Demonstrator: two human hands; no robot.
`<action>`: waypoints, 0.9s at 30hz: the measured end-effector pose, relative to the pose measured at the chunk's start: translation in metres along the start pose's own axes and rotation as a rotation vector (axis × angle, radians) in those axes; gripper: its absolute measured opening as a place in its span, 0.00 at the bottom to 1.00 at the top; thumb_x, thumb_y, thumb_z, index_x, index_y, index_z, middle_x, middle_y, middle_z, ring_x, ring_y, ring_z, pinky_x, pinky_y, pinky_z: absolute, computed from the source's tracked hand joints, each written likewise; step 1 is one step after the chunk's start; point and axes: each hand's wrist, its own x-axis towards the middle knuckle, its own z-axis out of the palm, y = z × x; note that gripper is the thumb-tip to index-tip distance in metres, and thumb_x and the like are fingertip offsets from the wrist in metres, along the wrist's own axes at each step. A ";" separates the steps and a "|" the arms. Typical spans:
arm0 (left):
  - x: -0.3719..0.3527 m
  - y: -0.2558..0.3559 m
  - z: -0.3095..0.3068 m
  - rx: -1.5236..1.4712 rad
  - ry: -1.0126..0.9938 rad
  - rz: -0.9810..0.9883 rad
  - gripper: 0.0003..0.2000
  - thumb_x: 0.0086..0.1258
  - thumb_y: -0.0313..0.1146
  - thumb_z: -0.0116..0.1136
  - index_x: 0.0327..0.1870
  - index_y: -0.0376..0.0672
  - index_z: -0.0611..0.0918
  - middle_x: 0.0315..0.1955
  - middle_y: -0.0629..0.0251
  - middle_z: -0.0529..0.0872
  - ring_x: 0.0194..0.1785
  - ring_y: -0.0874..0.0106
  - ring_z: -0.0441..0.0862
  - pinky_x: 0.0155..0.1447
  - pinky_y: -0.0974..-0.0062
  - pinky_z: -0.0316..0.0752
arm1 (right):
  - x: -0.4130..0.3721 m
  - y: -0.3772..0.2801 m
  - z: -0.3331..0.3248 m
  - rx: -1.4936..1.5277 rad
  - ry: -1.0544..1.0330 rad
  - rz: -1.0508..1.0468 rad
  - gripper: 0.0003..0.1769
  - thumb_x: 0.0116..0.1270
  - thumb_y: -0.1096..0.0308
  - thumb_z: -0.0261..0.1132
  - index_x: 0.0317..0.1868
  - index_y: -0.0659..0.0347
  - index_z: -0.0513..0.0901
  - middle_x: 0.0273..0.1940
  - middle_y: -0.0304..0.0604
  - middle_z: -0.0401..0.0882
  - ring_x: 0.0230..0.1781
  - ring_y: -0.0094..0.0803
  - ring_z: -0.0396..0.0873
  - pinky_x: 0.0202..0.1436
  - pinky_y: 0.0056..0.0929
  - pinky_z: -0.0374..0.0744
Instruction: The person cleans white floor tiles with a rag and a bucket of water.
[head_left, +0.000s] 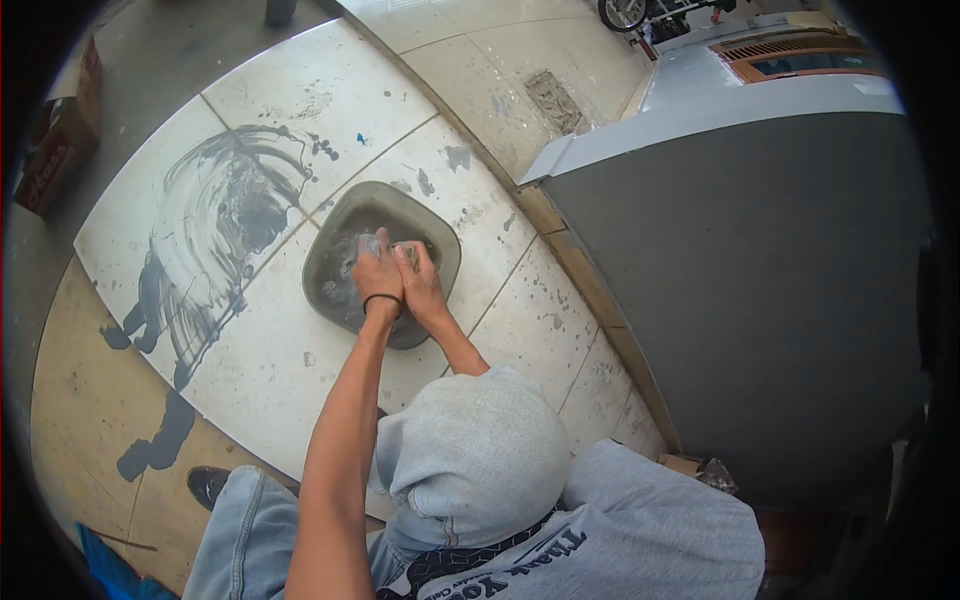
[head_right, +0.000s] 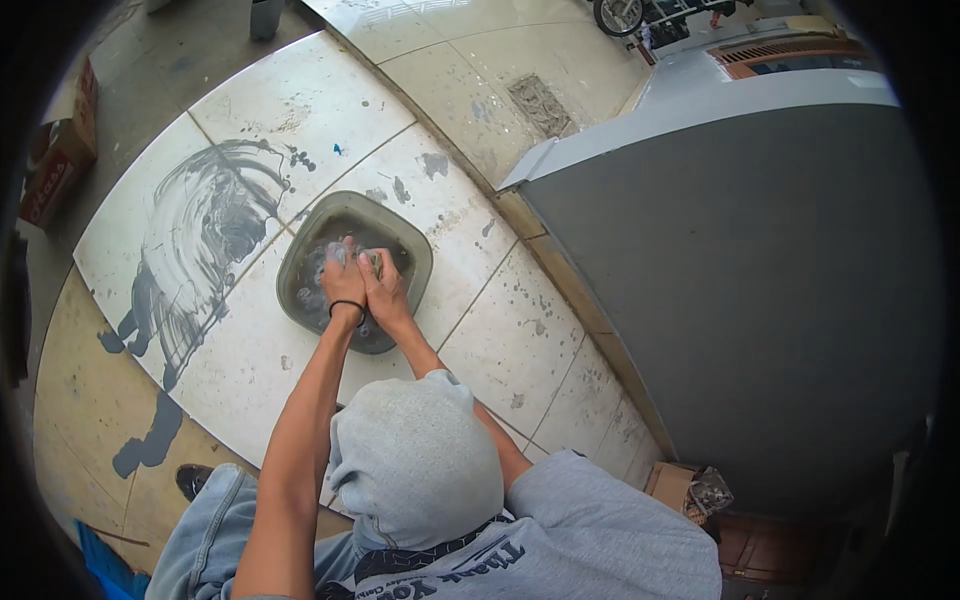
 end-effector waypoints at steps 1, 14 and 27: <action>0.004 -0.004 0.000 0.002 -0.014 0.020 0.22 0.73 0.45 0.50 0.44 0.28 0.78 0.31 0.35 0.83 0.38 0.44 0.84 0.46 0.52 0.73 | 0.001 0.006 0.000 -0.029 -0.014 0.025 0.22 0.74 0.52 0.55 0.47 0.67 0.76 0.45 0.55 0.81 0.47 0.39 0.79 0.52 0.34 0.74; 0.039 -0.038 -0.020 0.493 -0.386 0.253 0.20 0.69 0.43 0.54 0.40 0.30 0.83 0.32 0.42 0.85 0.41 0.48 0.84 0.46 0.57 0.75 | 0.019 0.016 0.005 -0.318 -0.003 -0.199 0.20 0.70 0.57 0.60 0.37 0.71 0.77 0.26 0.63 0.74 0.26 0.56 0.73 0.34 0.40 0.73; 0.033 -0.047 -0.040 0.813 -0.090 0.379 0.20 0.64 0.36 0.61 0.56 0.41 0.76 0.56 0.51 0.78 0.49 0.53 0.83 0.52 0.62 0.78 | -0.005 0.049 0.016 -0.802 -0.146 -0.502 0.28 0.66 0.60 0.62 0.65 0.48 0.65 0.68 0.55 0.55 0.70 0.54 0.53 0.65 0.63 0.56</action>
